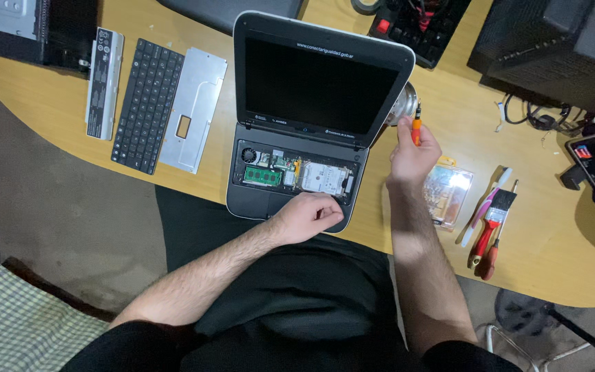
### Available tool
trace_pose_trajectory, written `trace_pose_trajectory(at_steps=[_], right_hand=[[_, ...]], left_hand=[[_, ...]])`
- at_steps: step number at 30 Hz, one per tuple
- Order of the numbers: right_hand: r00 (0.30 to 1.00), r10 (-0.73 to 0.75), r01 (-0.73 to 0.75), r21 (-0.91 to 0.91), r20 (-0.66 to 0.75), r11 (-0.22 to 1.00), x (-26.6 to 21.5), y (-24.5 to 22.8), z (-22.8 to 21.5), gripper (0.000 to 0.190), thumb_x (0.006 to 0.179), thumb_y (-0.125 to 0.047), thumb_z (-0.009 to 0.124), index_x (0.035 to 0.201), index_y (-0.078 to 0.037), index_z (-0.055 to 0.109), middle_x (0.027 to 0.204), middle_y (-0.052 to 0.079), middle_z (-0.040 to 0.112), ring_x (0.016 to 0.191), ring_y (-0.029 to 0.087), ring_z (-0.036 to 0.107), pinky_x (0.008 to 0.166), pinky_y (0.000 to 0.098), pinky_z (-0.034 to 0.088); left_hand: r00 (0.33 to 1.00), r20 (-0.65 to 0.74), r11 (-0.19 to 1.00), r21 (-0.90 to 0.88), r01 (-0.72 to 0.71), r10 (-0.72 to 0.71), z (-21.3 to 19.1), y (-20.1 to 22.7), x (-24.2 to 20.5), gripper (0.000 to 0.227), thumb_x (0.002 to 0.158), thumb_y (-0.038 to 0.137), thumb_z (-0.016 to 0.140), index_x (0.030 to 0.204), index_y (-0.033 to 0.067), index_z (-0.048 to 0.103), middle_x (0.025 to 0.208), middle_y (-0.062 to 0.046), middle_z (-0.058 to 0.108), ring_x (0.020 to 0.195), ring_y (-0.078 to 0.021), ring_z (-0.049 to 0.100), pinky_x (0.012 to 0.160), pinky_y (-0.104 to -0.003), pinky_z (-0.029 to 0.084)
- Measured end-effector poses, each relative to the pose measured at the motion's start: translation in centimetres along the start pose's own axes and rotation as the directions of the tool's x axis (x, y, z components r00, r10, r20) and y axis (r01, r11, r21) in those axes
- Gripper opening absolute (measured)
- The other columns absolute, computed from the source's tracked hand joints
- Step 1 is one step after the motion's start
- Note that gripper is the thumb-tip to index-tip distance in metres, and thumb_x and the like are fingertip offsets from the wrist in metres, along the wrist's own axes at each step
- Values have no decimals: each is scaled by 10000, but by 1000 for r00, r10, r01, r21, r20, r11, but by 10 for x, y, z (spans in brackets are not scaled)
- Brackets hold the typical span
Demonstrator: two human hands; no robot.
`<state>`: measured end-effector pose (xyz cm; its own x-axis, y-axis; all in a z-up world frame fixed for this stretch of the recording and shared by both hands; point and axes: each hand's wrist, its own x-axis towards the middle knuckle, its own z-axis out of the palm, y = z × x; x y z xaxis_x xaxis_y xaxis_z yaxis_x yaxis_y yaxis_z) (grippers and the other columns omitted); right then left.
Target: The person disassembles a white laptop by removing screws from the back cover, then flips it over to remove the keyboard and a metal cover. They proceed to unscrew and remove the hard drive from the internal chassis.
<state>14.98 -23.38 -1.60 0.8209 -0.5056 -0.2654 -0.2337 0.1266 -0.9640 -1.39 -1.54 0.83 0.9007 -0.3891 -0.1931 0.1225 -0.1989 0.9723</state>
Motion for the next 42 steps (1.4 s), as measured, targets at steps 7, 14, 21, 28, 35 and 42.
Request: trace_pose_trajectory(at_steps=[7, 14, 21, 28, 35, 42], right_hand=[[1000, -13, 13, 17, -9, 1000, 3, 4, -2, 65, 1128, -31, 888, 1187, -11, 908, 636, 22, 566, 376, 85, 511, 366, 265, 351], [998, 36, -39, 56, 46, 998, 5, 13, -19, 51, 1184, -126, 850, 1213, -90, 829, 676, -7, 485, 407, 67, 435, 383, 248, 306], [927, 78, -12, -177, 367, 984, -65, -6, -74, 100, 1136, -148, 768, 1088, -125, 684, 634, 36, 516, 479, 92, 505, 489, 253, 386], [869, 105, 185, -514, 483, 838, -131, -61, -109, 152, 1048, -102, 1005, 1169, -70, 920, 746, 144, 742, 662, 136, 647, 635, 327, 566], [687, -111, 675, -574, 718, 464, -121, -47, -120, 144, 1105, -307, 954, 1172, -182, 928, 952, 133, 850, 909, 424, 865, 705, 458, 647], [564, -168, 806, -495, 809, 326, -125, -56, -107, 83, 1102, -164, 931, 1135, -106, 882, 914, 155, 791, 842, 447, 843, 657, 488, 651]], left_hand=[[998, 31, 998, 24, 54, -55, 0, -2, 0, 153, 1148, 241, 817, 1134, 102, 881, 925, -104, 816, 849, -330, 839, 712, -451, 685], [999, 27, 999, -18, 32, -32, -3, 2, -4, 164, 1146, 225, 823, 1120, 71, 872, 910, -129, 810, 846, -338, 840, 693, -443, 679], [978, -18, 911, 367, -187, 208, -29, -3, -41, 393, 1111, 373, 902, 874, 127, 709, 782, -72, 643, 773, -354, 786, 646, -465, 640], [852, -62, 661, 661, -356, 520, -18, -25, -29, 272, 1216, 446, 742, 1117, 194, 764, 913, -14, 597, 895, -301, 710, 776, -446, 619], [827, 19, 571, 715, -404, 561, -13, -23, -8, 338, 1230, 423, 714, 1357, 120, 792, 1047, -71, 633, 983, -325, 651, 836, -476, 512], [856, 27, 599, 703, -384, 516, -13, -30, -9, 358, 1231, 472, 685, 1371, 157, 783, 1049, -43, 599, 981, -314, 633, 858, -491, 519]])
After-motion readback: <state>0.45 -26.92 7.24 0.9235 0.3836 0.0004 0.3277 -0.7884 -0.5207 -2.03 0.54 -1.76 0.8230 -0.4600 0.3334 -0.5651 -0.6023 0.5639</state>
